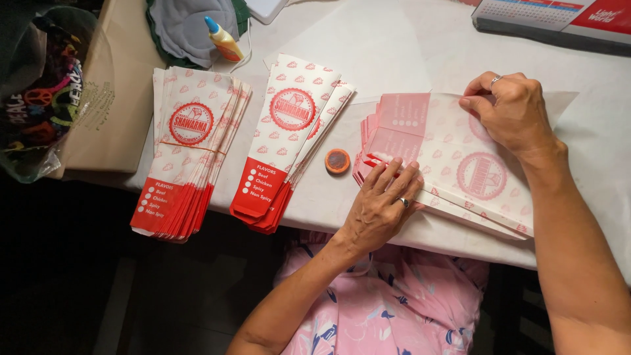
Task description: Folding paper shawarma bags and applying red adhesive labels to them in a repetitive assembly process.
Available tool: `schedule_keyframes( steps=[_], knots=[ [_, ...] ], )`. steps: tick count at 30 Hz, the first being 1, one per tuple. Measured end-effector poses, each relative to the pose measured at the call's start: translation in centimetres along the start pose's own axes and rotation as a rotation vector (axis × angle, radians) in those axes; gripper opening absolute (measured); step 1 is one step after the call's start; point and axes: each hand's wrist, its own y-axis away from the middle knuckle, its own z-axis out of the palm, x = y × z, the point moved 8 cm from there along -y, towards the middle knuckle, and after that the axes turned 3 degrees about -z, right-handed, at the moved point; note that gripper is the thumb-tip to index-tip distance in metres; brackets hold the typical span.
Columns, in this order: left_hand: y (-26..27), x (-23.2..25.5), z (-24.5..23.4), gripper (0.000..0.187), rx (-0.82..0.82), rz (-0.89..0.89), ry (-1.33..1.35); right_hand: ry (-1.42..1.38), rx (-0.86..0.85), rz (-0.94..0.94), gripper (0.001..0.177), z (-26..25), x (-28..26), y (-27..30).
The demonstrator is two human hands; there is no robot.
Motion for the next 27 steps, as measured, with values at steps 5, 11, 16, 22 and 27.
schedule_keyframes(
  steps=[5,11,16,22,27],
  knots=[
    [0.0,0.0,0.1,0.039,-0.012,0.003,-0.011,-0.007,0.089,-0.124,0.011,-0.9,0.1,0.1],
    [-0.2,0.1,-0.1,0.039,-0.003,0.015,0.006,-0.013,0.119,-0.072,0.011,-2.7,1.8,0.6],
    [-0.2,0.0,-0.2,0.039,0.003,0.010,0.009,-0.032,0.136,-0.057,0.015,-4.5,2.5,1.2],
    [-0.7,0.0,-0.5,0.037,-0.025,-0.021,0.070,-0.122,0.172,-0.087,0.013,-9.2,0.0,2.1],
    [-2.9,-1.6,-2.6,0.047,0.270,-0.152,0.318,-0.160,0.207,-0.013,0.009,-12.0,1.1,4.1]
  ],
)
